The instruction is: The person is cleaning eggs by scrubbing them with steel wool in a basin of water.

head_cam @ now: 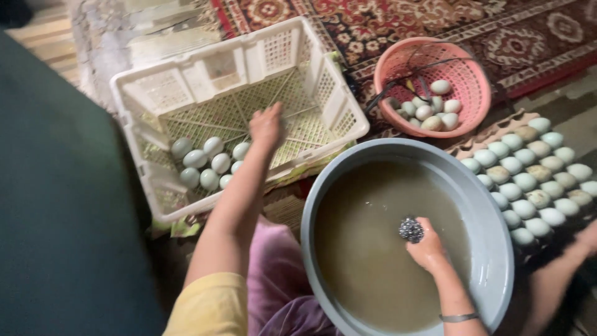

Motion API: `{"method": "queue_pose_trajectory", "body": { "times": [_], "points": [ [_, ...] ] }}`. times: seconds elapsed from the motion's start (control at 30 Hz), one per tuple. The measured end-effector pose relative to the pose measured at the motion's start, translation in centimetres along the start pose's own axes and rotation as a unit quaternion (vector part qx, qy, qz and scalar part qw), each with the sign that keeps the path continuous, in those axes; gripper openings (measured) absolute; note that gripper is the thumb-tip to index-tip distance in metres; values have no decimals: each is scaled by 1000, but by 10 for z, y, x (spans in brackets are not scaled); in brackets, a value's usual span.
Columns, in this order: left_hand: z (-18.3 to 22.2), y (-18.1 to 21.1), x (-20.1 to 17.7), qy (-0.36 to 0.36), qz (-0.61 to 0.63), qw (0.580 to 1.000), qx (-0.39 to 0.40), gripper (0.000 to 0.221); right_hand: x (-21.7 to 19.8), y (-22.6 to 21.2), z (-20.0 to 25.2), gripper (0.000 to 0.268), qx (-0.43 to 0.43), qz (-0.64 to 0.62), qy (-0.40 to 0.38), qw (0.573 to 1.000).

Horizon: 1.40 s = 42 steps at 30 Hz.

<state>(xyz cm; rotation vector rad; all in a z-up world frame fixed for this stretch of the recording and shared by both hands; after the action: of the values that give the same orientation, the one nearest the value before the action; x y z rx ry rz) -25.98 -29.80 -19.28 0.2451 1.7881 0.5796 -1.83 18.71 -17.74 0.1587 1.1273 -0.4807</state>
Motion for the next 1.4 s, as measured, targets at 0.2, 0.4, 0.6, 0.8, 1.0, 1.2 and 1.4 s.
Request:
{"method": "queue_pose_trajectory", "body": {
  "times": [0.2,0.4,0.6,0.8,1.0,1.2,1.4],
  "points": [
    [-6,-74,45,-210,33,976,-51,86,7,-6,-10,62,16,19,-1,1000],
    [-2,-90,57,-253,-15,966,-56,68,12,-8,-14,64,10,50,-13,999],
    [19,-39,-12,-242,1,966,-88,63,25,-5,-24,67,3,25,-12,1000],
    [69,102,-61,37,297,950,85,47,22,-5,-30,59,-12,-58,12,998],
    [188,227,39,-90,483,865,104,18,-23,-42,18,49,-31,-276,47,959],
    [255,314,-22,-344,538,736,-225,80,-48,-67,60,76,65,-457,10,887],
    [269,307,-61,-317,557,649,-410,65,10,-36,0,66,-143,-435,118,881]
  ]
}}
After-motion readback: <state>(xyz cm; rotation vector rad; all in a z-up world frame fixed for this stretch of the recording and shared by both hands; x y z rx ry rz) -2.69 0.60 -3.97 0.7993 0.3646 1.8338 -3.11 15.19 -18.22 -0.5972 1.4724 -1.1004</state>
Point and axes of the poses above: each hand's wrist, its own z-axis away from the middle knuckle, its own x-axis out of the palm, y = z × x, the point moved 3 cm from there along -z, towards the middle knuckle, and after that the axes turned 13 degrees about z, right-handed, at the moved point
